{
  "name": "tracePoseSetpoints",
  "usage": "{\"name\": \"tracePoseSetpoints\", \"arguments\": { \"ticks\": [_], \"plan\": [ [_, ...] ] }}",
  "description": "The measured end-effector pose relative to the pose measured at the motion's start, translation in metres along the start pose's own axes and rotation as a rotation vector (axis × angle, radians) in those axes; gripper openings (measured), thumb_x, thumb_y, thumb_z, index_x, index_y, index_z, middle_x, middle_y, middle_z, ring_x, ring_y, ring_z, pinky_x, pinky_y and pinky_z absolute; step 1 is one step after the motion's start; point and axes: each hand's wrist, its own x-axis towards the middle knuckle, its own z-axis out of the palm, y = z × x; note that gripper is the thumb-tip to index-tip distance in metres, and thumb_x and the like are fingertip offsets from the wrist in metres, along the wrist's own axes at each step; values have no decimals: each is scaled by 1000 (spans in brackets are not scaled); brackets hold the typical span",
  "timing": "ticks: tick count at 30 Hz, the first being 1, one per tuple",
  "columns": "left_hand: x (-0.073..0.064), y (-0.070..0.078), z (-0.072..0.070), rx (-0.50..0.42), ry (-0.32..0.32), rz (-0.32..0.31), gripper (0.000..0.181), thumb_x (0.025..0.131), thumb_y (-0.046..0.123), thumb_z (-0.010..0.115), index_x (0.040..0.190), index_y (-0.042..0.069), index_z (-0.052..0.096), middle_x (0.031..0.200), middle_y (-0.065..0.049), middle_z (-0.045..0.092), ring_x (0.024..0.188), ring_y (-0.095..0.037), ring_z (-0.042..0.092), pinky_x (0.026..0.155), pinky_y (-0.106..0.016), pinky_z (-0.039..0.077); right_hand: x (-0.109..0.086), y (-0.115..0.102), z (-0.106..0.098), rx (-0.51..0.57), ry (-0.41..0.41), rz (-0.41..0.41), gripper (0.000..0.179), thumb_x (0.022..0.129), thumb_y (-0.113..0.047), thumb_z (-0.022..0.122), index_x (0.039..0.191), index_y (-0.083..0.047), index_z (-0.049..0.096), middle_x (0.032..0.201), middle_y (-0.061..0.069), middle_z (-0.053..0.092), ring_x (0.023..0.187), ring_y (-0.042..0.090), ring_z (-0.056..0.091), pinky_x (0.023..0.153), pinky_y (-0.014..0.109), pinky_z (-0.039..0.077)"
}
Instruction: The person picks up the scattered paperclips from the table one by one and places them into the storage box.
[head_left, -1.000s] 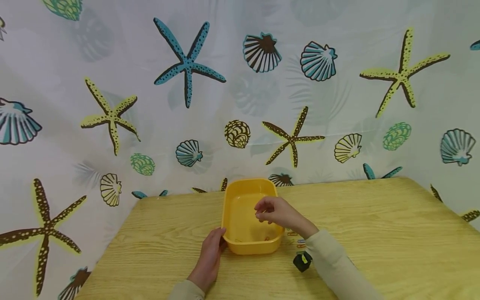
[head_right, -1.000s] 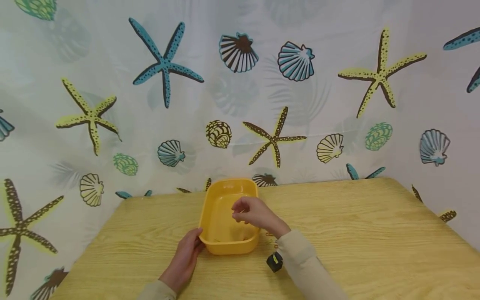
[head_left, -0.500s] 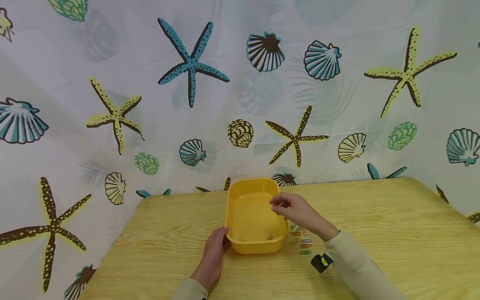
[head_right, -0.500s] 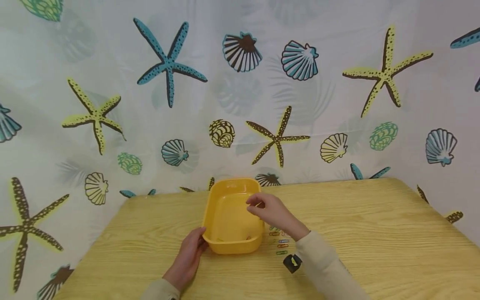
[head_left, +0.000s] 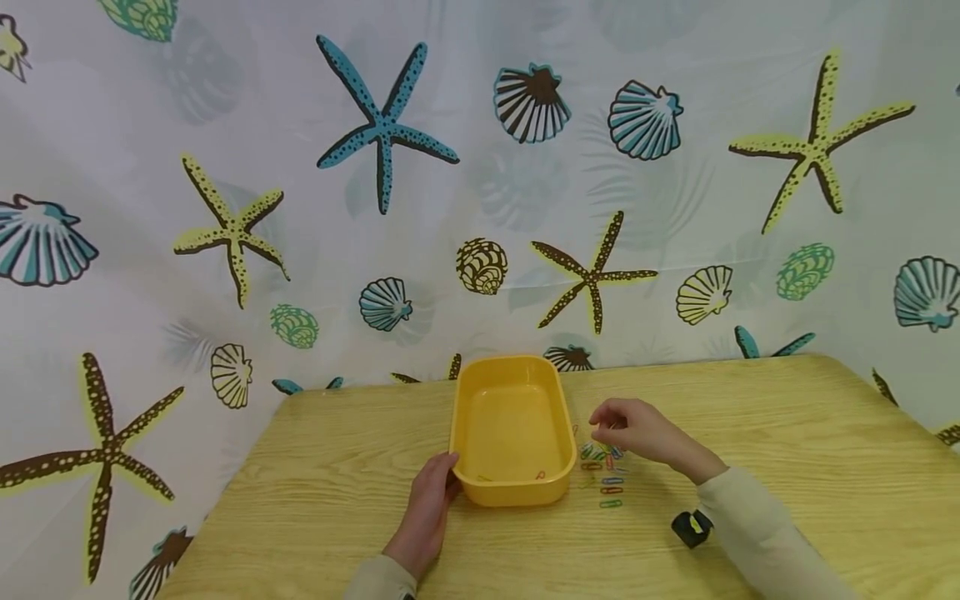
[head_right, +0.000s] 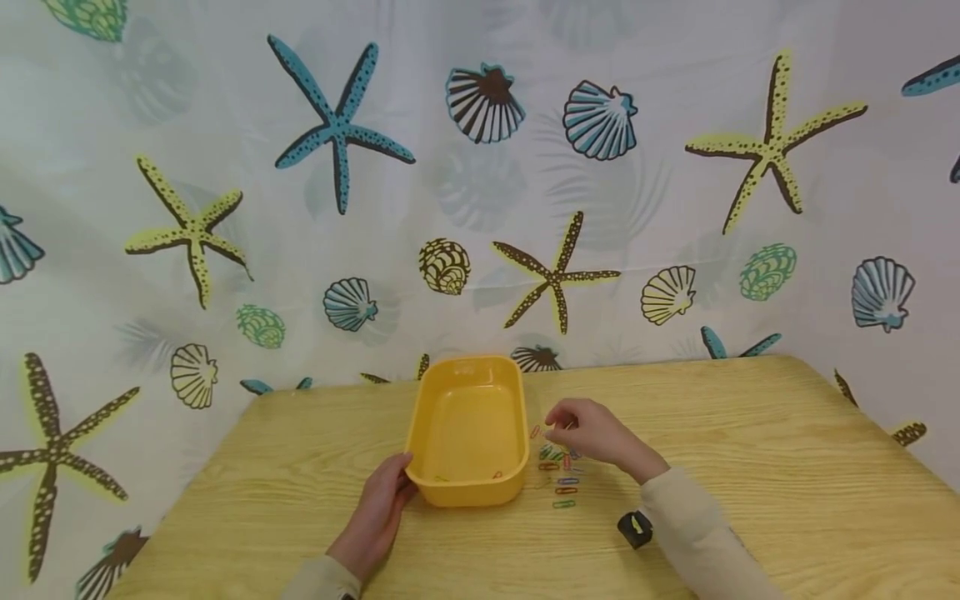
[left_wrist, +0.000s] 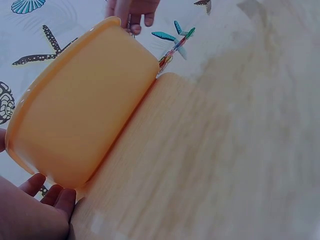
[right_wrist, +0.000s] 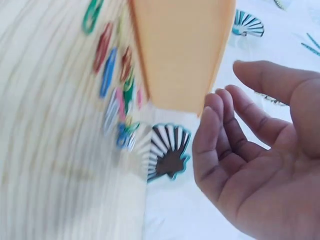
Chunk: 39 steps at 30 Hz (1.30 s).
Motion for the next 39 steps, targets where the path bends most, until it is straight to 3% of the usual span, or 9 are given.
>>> {"name": "tracePoseSetpoints", "arguments": {
  "ticks": [14, 20, 31, 39],
  "plan": [
    [0, 2, 1, 16, -7, -26, 46, 102, 26, 44, 131, -10, 44, 130, -19, 49, 118, -27, 47, 105, -43, 37, -7, 28, -7, -118, -71, 164, 17, 79, -6, 76, 88, 1, 62, 77, 2, 57, 70, 17, 49, 62, 32, 45],
    [1, 2, 2, 14, -3, -29, 46, 102, 26, 45, 131, -10, 44, 131, -20, 49, 118, -27, 48, 105, -43, 38, -7, 32, -3, -176, -96, 126, 17, 76, -7, 77, 85, -2, 63, 79, 2, 59, 72, 16, 53, 66, 35, 48],
    [-2, 3, -1, 7, -3, -17, 47, 102, 26, 45, 131, -12, 44, 130, -20, 49, 117, -25, 48, 105, -43, 37, -7, 30, -1, -161, -139, 112, 15, 70, 4, 71, 80, -4, 62, 69, 0, 54, 62, 15, 47, 56, 29, 42],
    [-2, 2, 0, 4, -4, -3, 46, 102, 25, 46, 129, -12, 45, 127, -20, 50, 114, -25, 49, 103, -42, 39, -8, 33, -4, -172, -198, 49, 14, 69, 7, 69, 76, -5, 64, 67, -3, 55, 60, 11, 46, 54, 26, 41]
  ]
}}
